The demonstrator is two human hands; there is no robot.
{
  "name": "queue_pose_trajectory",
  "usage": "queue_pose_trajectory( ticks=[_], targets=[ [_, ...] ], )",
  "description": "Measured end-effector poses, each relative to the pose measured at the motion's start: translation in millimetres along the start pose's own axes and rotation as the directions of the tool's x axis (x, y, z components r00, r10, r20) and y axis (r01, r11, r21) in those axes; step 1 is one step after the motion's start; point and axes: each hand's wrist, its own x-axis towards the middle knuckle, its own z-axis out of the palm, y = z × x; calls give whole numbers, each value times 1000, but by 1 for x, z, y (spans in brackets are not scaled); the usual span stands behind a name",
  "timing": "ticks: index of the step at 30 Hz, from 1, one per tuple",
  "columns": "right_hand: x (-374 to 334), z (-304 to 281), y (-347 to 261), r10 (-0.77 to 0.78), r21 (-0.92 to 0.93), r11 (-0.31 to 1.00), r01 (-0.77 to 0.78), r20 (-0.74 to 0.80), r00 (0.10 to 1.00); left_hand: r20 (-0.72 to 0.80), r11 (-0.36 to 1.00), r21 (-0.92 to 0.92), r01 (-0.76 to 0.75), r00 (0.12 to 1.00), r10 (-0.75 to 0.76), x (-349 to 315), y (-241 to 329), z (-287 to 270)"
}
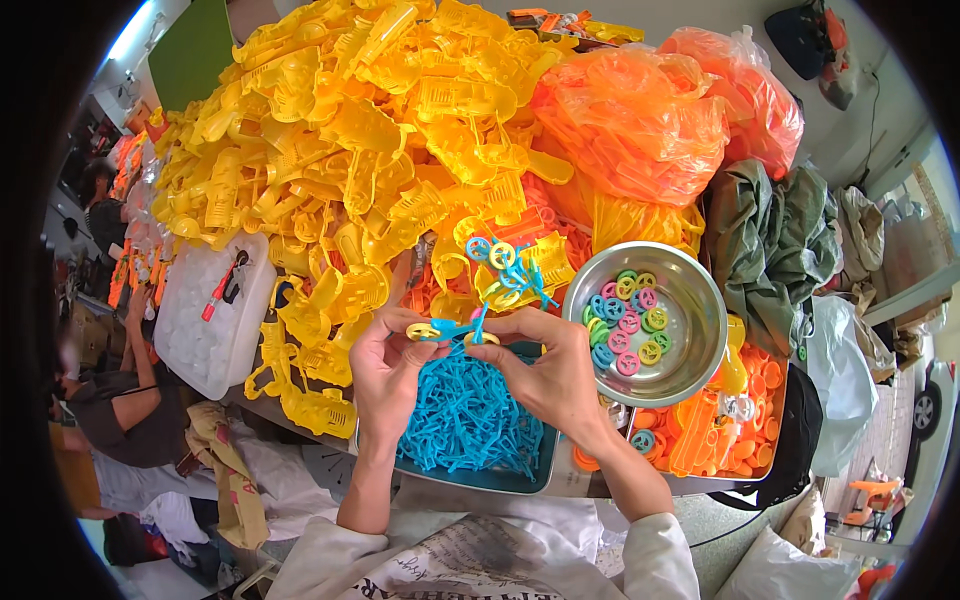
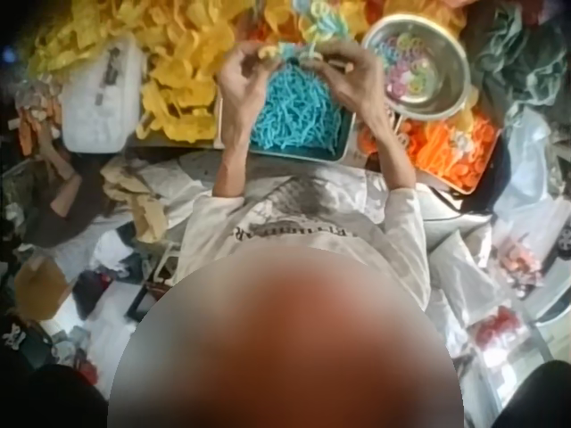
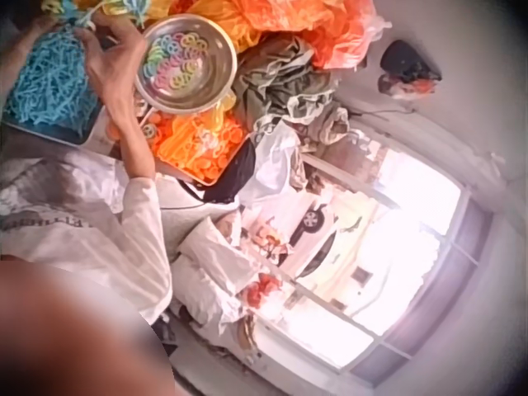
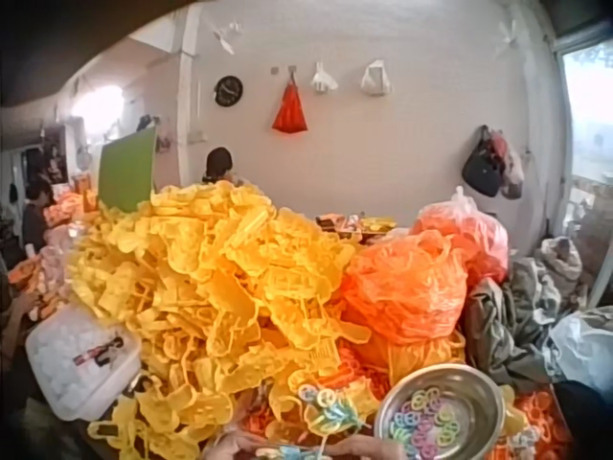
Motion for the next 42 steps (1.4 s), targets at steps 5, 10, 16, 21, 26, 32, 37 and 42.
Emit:
queue_pose_trajectory(
  ticks=[5, 10, 16, 21, 26, 32, 37, 42],
  targets=[
    [5, 1, 7, 67, -19, 997, -69, -104, 992, 92, 990, 123, 75, 992, -86, 21, -1, -3],
    [30, 3, -3, 147, -123, 978, -170, -173, 974, 59, 922, 367, 122, 986, -154, 59, 5, -1],
    [41, -3, 11, 84, -108, 988, -109, -212, 974, 146, 963, 271, -9, 989, -32, 70, -10, -1],
    [45, -5, -3, 131, -213, 959, -187, -252, 959, 143, 915, 375, -150, 984, 103, 82, -21, 3],
    [60, -9, 15, 26, -425, 894, -144, -272, 962, 229, 686, 663, -299, 954, 194, 106, -35, 8],
    [59, -20, 25, -126, -647, 758, -86, -274, 953, 194, 539, 746, -390, 903, 384, 78, -11, 4],
    [36, -7, 6, -376, -434, 878, 204, -360, 854, 397, 655, 711, -256, 915, -73, 13, -16, -32],
    [5, 10, 21, -426, -265, 895, 359, -268, 864, 514, 460, 786, -413, 850, -114, -14, -40, -18]
  ],
)
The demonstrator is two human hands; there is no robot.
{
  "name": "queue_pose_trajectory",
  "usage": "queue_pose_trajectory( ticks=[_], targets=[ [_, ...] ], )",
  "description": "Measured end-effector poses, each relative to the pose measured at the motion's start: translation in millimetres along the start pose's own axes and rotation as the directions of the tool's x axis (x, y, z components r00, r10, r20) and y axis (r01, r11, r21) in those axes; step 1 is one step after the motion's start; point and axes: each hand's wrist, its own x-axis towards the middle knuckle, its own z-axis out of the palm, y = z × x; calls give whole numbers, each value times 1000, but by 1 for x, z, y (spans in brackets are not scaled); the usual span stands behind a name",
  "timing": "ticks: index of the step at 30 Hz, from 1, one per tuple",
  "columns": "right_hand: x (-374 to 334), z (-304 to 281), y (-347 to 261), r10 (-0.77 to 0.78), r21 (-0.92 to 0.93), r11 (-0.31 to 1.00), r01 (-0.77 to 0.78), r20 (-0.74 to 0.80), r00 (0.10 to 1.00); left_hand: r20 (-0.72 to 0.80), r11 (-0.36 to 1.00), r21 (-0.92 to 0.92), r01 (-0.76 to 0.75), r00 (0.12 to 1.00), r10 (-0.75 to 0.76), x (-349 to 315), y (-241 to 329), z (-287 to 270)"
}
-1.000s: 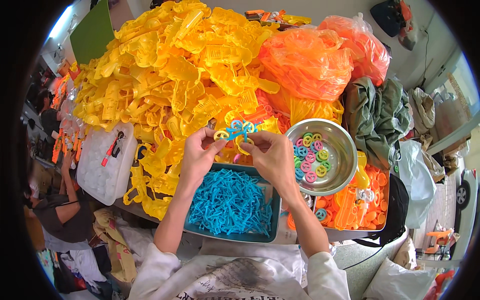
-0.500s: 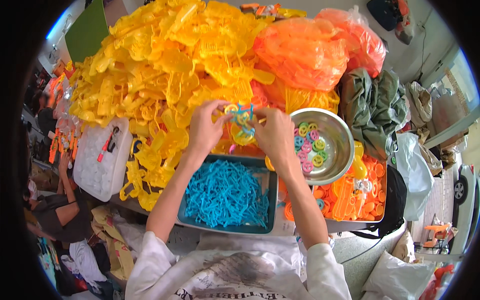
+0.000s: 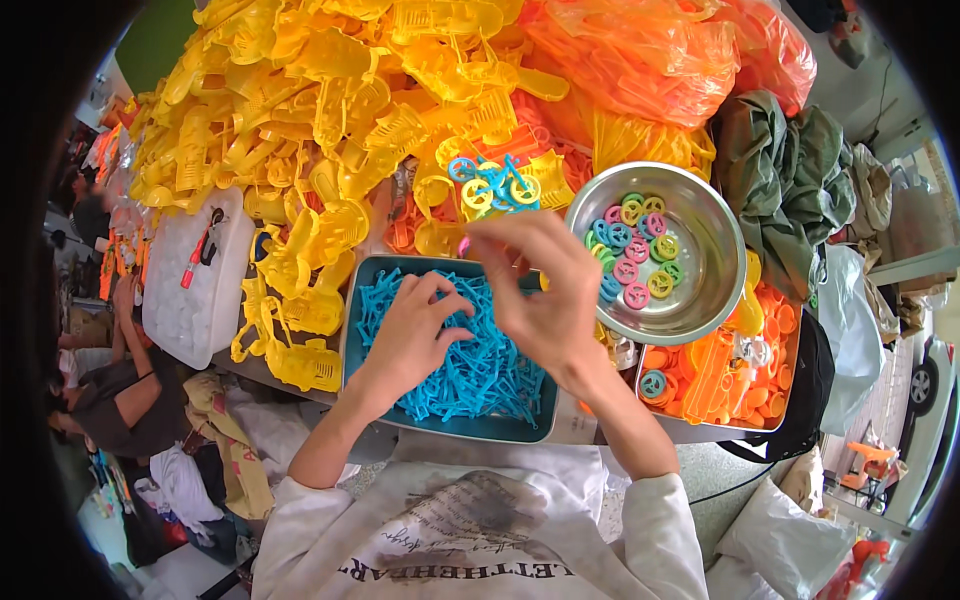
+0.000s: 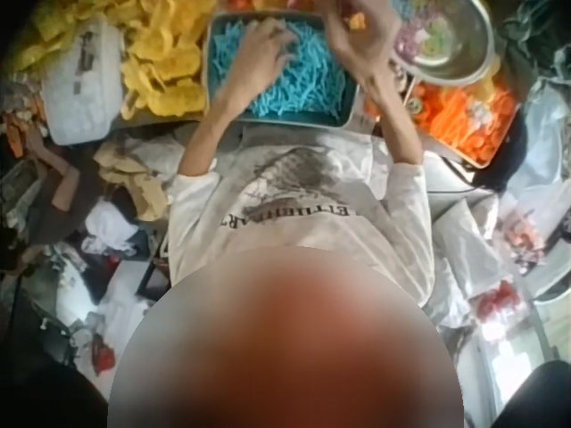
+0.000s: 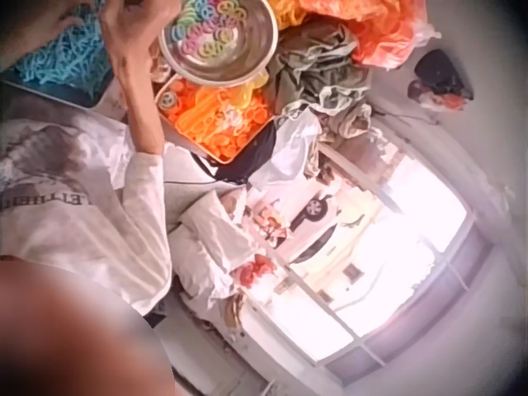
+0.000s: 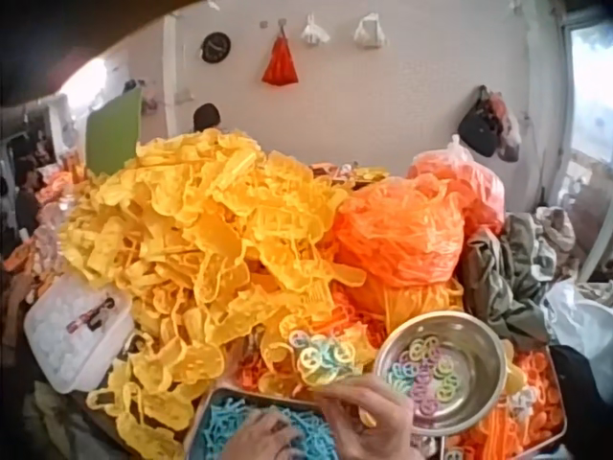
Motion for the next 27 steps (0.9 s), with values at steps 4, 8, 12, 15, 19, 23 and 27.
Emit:
queue_pose_trajectory(
  ticks=[4, 8, 12, 15, 19, 23, 27],
  targets=[
    [-17, 3, 9, -38, 174, 985, 19, 107, 994, -14, 999, 31, -22, 1000, 23, -2, -1, 5],
    [-27, -3, 18, -76, 258, 965, 41, 127, 989, -81, 995, -101, 25, 996, -33, -2, -1, -6],
    [-31, -11, 12, 161, 282, 929, -240, 276, 948, -103, 968, -236, 89, 988, -116, -7, -2, -23],
    [-30, -7, 8, 140, 266, 933, -242, 350, 926, 19, 709, -646, 283, 935, -355, -12, -8, -21],
    [-33, -1, 10, 121, 220, 946, -239, 444, 888, 91, 533, -789, 304, 917, -389, -14, -7, -26],
    [-33, 1, 8, 187, 249, 894, -372, 548, 816, 166, 387, -860, 333, 899, -405, -14, -3, -25],
    [-37, 3, 13, 206, 232, 888, -397, 569, 796, 57, 416, -881, 226, 923, -382, -11, 4, -20]
  ],
)
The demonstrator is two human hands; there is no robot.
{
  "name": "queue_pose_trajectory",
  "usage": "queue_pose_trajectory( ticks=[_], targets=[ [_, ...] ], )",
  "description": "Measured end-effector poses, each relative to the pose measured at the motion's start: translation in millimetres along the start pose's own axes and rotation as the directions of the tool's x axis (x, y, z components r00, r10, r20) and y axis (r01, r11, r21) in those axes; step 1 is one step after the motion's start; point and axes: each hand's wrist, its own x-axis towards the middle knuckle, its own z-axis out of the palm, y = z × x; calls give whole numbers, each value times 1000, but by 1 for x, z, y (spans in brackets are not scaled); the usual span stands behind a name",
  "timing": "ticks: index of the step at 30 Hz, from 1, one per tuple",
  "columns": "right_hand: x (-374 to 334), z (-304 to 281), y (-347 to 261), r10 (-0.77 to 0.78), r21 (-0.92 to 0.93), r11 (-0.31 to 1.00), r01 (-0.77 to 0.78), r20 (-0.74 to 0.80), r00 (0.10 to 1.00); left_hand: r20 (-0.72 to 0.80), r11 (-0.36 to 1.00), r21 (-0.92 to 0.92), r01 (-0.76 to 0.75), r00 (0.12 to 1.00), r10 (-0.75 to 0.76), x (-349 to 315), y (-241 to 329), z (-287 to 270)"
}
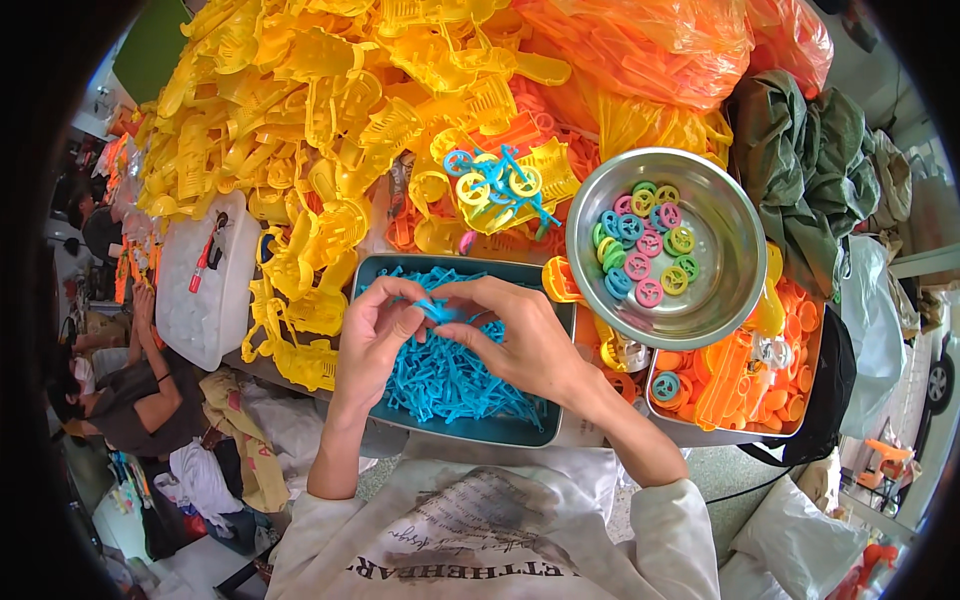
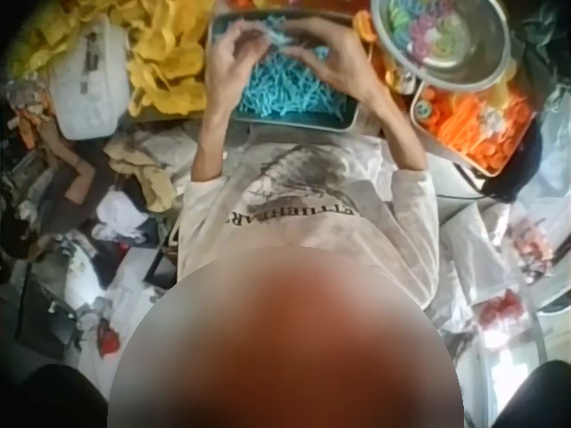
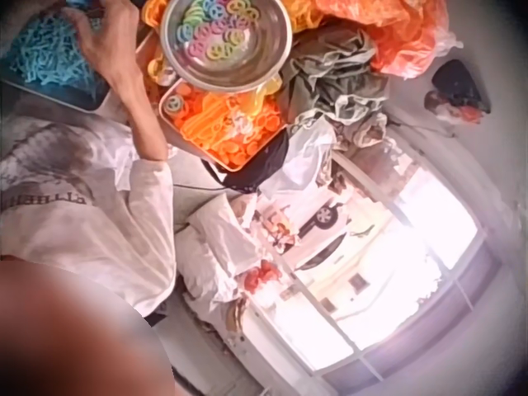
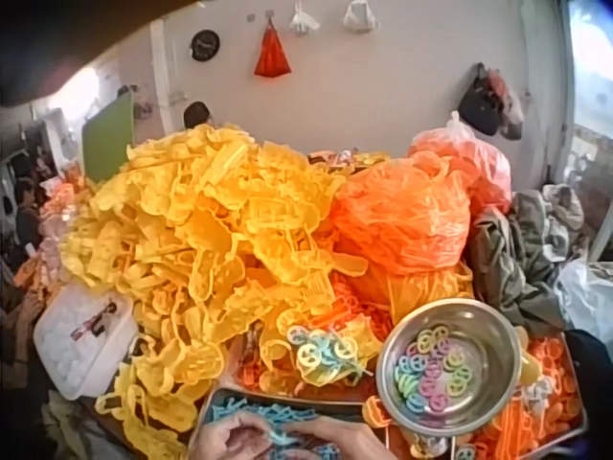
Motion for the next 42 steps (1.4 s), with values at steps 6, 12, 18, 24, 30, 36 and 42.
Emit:
queue_pose_trajectory(
  ticks=[6, 12, 18, 24, 30, 36, 42],
  targets=[
    [-1, -13, -4, 184, 472, 864, -178, 35, 982, 4, 980, 3, -199, 980, 199, 10, 7, 9],
    [-6, -19, -5, -48, 440, 891, 108, -144, 988, 14, 911, 132, -391, 920, 392, 12, 12, 32],
    [-3, -32, -4, -265, 134, 943, 305, -251, 931, 97, 950, 82, -302, 951, 294, 24, 18, 52],
    [-6, -41, -7, -354, -124, 935, 333, -247, 902, 169, 813, 355, -462, 886, 431, 38, 26, 59],
    [-11, -39, -4, -260, 19, 942, 335, -587, 766, 189, 681, 602, -418, 902, 387, 47, -6, 65],
    [-8, -37, -3, -219, 21, 960, 278, -559, 800, 469, 61, 859, -508, 830, 303, 53, -46, 74],
    [-5, -39, -2, -213, 18, 965, 261, -523, 825, 452, 4, 887, -463, 868, 207, 48, -33, 57]
  ],
)
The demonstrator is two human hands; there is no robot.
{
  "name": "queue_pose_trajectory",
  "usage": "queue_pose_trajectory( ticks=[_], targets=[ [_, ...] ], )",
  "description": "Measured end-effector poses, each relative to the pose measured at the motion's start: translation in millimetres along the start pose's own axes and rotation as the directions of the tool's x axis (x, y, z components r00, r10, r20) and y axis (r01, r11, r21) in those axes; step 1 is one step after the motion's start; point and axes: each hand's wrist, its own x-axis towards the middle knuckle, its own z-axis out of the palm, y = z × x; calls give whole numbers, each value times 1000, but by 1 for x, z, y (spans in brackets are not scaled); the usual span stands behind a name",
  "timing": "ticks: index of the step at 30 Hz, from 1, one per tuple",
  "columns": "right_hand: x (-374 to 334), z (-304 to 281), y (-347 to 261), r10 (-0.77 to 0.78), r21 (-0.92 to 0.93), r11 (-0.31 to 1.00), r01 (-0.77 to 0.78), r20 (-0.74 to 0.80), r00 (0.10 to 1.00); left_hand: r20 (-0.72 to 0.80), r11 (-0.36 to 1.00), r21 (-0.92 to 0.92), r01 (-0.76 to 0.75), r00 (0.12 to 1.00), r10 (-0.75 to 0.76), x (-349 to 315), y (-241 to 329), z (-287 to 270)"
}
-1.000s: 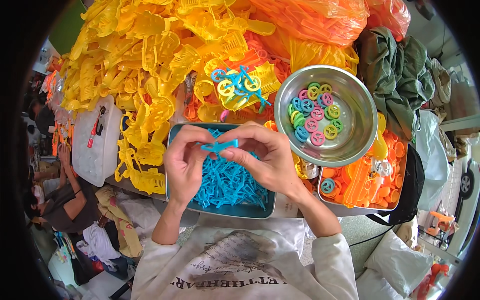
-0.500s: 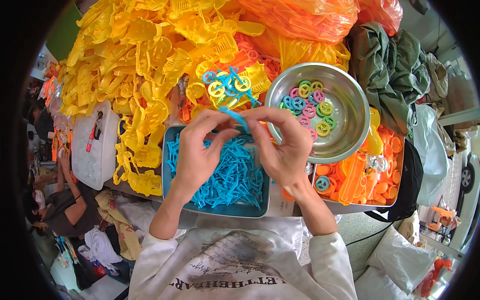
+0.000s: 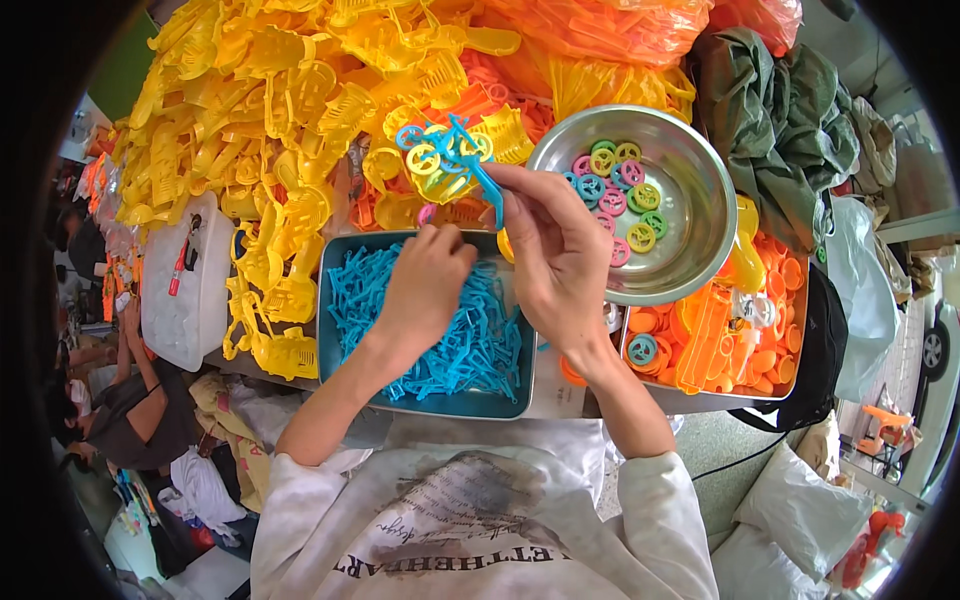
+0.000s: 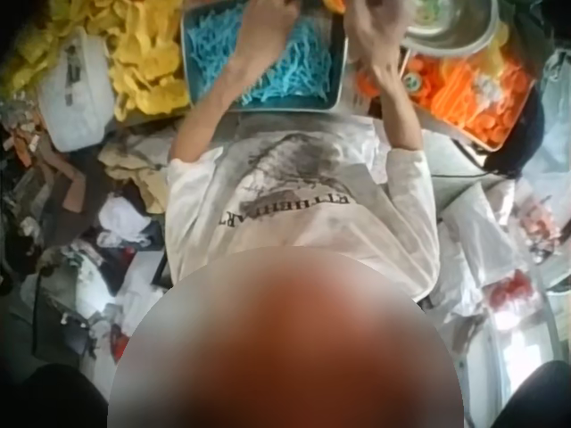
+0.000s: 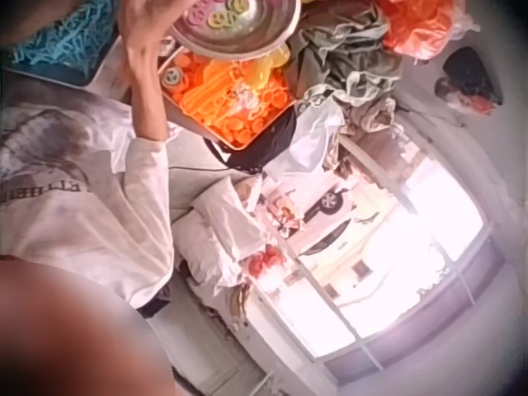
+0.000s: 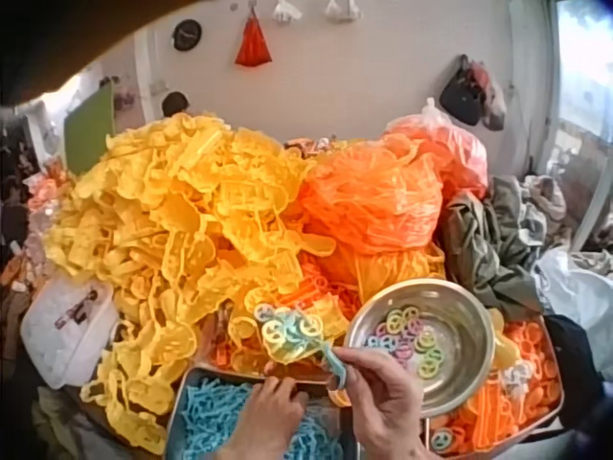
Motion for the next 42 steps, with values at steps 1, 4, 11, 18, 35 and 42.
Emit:
queue_pose_trajectory(
  ticks=[1, 4, 11, 18, 35, 42],
  targets=[
    [-1, 1, -1, 6, -2, 1000, -6, -4, 1000, 6, 1000, -4, -2, 1000, 2, -3, 1, -4],
    [-2, 5, -2, 39, 213, 976, -35, -14, 999, -131, 978, -203, 49, 988, -77, -9, 11, -16],
    [-1, 6, -6, 121, 209, 969, -132, 66, 990, 143, 918, -391, -67, 981, 133, -33, 16, -13],
    [0, 0, -5, 197, 306, 921, -241, 167, 966, -19, 995, -65, -74, 997, 73, -39, 17, -29],
    [0, 3, -3, 116, 385, 897, -217, 267, 957, 61, 860, -490, 141, 990, -128, -65, 0, -48],
    [-4, 6, -3, -24, 219, 975, -35, 260, 965, 64, 977, -210, -41, 996, 56, -73, -11, -39]
  ],
)
